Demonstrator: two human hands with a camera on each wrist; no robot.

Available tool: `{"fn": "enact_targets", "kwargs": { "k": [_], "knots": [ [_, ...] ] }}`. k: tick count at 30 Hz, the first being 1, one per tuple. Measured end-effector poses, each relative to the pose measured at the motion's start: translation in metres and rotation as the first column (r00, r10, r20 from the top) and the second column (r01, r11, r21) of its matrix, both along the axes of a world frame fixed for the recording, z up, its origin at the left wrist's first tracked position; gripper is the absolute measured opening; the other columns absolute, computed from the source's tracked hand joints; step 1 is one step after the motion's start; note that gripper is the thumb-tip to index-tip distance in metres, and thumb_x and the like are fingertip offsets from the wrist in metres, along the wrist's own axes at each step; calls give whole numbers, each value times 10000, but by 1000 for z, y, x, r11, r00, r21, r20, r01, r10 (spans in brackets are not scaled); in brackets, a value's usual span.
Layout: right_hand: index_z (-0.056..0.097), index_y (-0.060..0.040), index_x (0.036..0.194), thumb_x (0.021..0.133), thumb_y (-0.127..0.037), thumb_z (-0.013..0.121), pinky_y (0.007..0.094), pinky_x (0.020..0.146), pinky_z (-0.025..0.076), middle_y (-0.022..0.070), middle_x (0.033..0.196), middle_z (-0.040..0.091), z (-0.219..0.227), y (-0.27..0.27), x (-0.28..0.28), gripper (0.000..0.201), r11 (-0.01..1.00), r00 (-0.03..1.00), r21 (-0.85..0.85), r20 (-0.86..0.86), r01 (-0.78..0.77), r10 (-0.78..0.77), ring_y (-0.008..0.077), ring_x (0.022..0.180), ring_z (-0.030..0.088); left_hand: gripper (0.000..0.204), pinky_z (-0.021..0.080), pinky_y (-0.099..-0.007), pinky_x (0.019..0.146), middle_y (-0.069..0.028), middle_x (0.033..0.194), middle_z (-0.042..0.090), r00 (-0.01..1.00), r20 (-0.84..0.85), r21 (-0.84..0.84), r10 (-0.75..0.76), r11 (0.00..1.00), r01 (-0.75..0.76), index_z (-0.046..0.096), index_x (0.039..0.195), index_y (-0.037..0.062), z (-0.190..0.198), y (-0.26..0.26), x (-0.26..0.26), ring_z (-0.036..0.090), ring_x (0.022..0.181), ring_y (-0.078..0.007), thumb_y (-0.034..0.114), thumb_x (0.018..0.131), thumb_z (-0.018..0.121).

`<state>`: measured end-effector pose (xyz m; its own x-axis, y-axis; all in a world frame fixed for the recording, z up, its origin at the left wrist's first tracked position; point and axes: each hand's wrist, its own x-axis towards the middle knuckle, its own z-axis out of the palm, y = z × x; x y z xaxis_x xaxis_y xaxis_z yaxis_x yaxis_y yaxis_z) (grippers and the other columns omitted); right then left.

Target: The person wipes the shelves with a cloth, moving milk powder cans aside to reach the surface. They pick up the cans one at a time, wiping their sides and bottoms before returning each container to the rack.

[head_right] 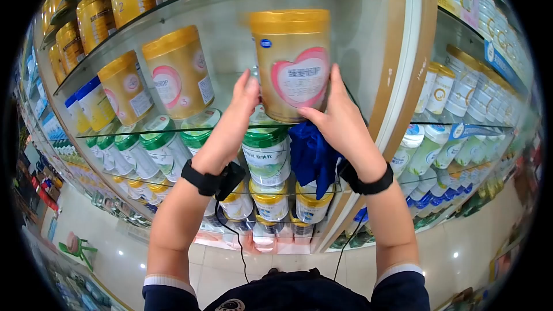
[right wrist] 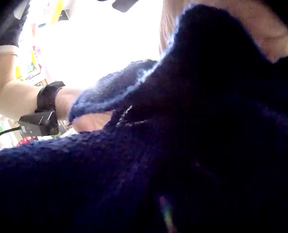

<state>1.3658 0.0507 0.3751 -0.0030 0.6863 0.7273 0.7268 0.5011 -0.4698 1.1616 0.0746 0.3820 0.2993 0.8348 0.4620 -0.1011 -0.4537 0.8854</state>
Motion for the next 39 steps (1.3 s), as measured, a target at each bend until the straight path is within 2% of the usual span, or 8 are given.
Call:
{"fn": "enact_targets", "kwargs": {
  "k": [1, 4, 6, 8, 12, 18, 22, 39],
  "knots": [
    [143, 31, 1498, 817, -177, 734, 389, 976, 457, 262, 1334, 522, -9, 2, 3, 925, 997, 999, 71, -11, 41, -41, 394, 1207, 542, 863, 215, -393, 1155, -270, 1535, 232, 999, -54, 37, -6, 999, 8, 112, 1525, 11, -4, -2, -1, 276, 1423, -332, 577, 963, 443],
    [183, 38, 1496, 869, -155, 674, 348, 810, 505, 232, 1301, 547, -13, 0, 5, 820, 1000, 984, 3, -179, -6, 6, 287, 880, 649, 813, 272, -411, 1131, -282, 1480, 348, 977, -214, 240, 3, 970, 49, 249, 1492, 12, -14, 6, -6, 327, 1403, -345, 452, 917, 619],
    [213, 42, 1492, 878, -182, 669, 301, 700, 505, 217, 1274, 563, -15, 4, 6, 797, 999, 967, -2, -249, -45, 43, 184, 664, 597, 791, 270, -422, 1134, -286, 1449, 391, 822, -466, 414, 329, 901, -126, 332, 1451, -5, -7, 12, -16, 322, 1402, -366, 467, 894, 637],
    [215, 47, 1489, 869, -201, 683, 312, 706, 505, 226, 1268, 565, -11, 1, 5, 816, 997, 974, -72, -227, -11, -6, 197, 678, 599, 788, 262, -465, 1135, -292, 1393, 454, 650, -503, 579, 570, 781, -236, 443, 1378, -34, -9, 24, -17, 319, 1394, -394, 523, 858, 643],
    [205, 77, 1477, 842, -238, 722, 330, 813, 504, 248, 1263, 569, 2, -6, -1, 878, 991, 990, -133, -133, 30, -48, 257, 863, 650, 890, 246, -544, 1117, -271, 1370, 490, 473, -578, 650, 665, 726, -225, 462, 1363, -43, -17, 36, -7, 346, 1386, -372, 665, 833, 565],
    [159, 105, 1473, 805, -207, 773, 343, 1097, 337, 267, 1446, 407, -6, 19, 9, 959, 992, 971, 6, -207, -124, 123, 300, 1386, 368, 877, 316, -519, 1081, -285, 1273, 559, 515, -527, 690, 676, 694, -205, 451, 1353, -65, -23, 33, 2, 460, 1294, -382, 641, 845, 562],
    [160, 86, 1484, 803, -146, 774, 346, 1102, 333, 236, 1470, 372, 0, 17, 10, 946, 971, 935, -68, -292, -229, 200, 277, 1381, 355, 847, 402, -448, 1014, -284, 1188, 605, 621, -566, 616, 543, 779, -119, 422, 1363, -75, -17, 27, -9, 575, 1155, -371, 578, 850, 591],
    [146, 58, 1502, 814, -61, 735, 349, 1089, 355, 191, 1455, 377, 3, 11, 0, 914, 948, 876, -103, -424, -300, 231, 249, 1361, 366, 779, 479, -402, 893, -229, 1003, 676, 695, -364, 766, 620, 624, -155, 457, 1306, -99, -36, 35, -11, 659, 963, -325, 484, 833, 665]
  ]
}}
